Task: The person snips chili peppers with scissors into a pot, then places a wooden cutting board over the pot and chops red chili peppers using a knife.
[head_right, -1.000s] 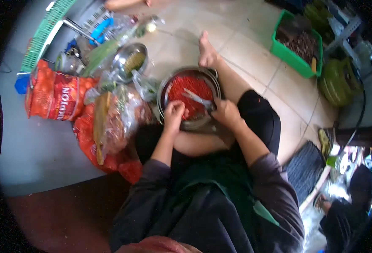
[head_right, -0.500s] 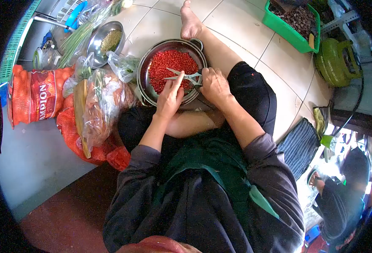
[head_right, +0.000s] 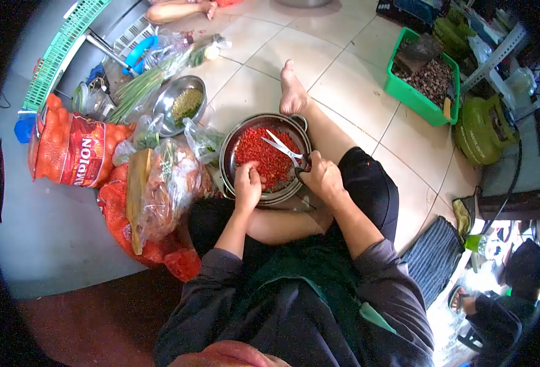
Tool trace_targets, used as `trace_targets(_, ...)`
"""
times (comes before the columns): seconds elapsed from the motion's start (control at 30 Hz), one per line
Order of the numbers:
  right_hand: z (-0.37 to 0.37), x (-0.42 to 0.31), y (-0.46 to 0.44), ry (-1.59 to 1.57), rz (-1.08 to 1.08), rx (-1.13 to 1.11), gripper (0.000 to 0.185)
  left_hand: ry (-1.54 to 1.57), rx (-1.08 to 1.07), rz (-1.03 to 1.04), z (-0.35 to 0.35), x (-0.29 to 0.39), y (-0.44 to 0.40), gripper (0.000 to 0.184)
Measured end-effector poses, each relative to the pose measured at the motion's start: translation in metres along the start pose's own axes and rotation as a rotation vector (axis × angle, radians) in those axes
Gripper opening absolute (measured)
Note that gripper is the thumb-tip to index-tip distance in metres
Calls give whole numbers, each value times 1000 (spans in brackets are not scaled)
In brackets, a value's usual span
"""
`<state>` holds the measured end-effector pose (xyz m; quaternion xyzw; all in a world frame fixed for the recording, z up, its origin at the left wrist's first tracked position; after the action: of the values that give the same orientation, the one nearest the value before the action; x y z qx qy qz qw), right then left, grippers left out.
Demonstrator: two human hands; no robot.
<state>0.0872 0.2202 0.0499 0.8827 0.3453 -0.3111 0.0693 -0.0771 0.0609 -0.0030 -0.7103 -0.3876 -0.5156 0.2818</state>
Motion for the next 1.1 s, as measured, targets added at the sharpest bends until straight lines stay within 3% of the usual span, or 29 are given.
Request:
trace_targets(0.03,-3,-4,0,-31,32,5,38,-100,-13,179,3,10,1,14)
trace_targets(0.07,-4,-8,0,-63,64,9,37,-13,-105,24,13,-1,3,15)
trace_targets(0.2,4,-23,7,-79,-58,24,36,143,-197,119,31,15,18,26)
trace_targets(0.23,8,-26,10,-74,-65,28,35,49,-212,133,35,18,20,32)
trace_targets(0.27,11,-30,14,-76,-96,9,32,-66,-264,222,40,27,21,37)
trace_targets(0.33,21,-36,19,-46,-120,-53,33,-112,-99,503,28,67,34,41)
trace_targets(0.37,27,-36,20,-50,-126,-68,33,-59,-142,387,31,58,31,40)
trace_targets(0.53,43,-39,25,-67,-175,-181,40,-57,-64,473,20,65,32,34)
trace_targets(0.67,31,-70,37,-176,-356,-189,48,71,-70,424,12,57,21,25)
trace_targets(0.73,30,-77,41,-186,-426,-171,53,122,-95,305,6,64,15,18)
trace_targets(0.8,27,-84,44,-158,-534,-102,50,104,-41,368,-8,75,10,16)
trace_targets(0.87,13,-94,45,-197,-629,-34,48,-12,51,400,-33,82,-5,15)
trace_targets(0.9,2,-96,44,-187,-653,47,45,-105,91,216,-54,81,-14,15)
trace_targets(0.97,5,-81,34,-189,-587,59,41,-212,159,337,-91,65,-34,20)
trace_targets(1.0,5,-73,31,-168,-551,80,40,-519,170,370,-110,87,-31,22)
trace_targets(1.03,4,-67,29,-204,-498,58,39,-600,116,333,-125,74,-37,21)
trace_targets(1.07,3,-62,24,-236,-445,50,39,-683,84,455,-134,97,-28,20)
trace_targets(1.1,7,-58,21,-244,-410,12,39,-815,24,281,-149,83,-28,22)
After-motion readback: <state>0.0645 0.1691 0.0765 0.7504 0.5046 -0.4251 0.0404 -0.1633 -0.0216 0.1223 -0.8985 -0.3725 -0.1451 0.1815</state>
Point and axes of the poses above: each hand's wrist, its own y-axis away from the middle knuckle, its own z-axis out of the palm, x = y × z, the point moved 10 cm from there along -y, towards the middle knuckle, and after that the axes turned 4 degrees about x, right-handed, at the moved point
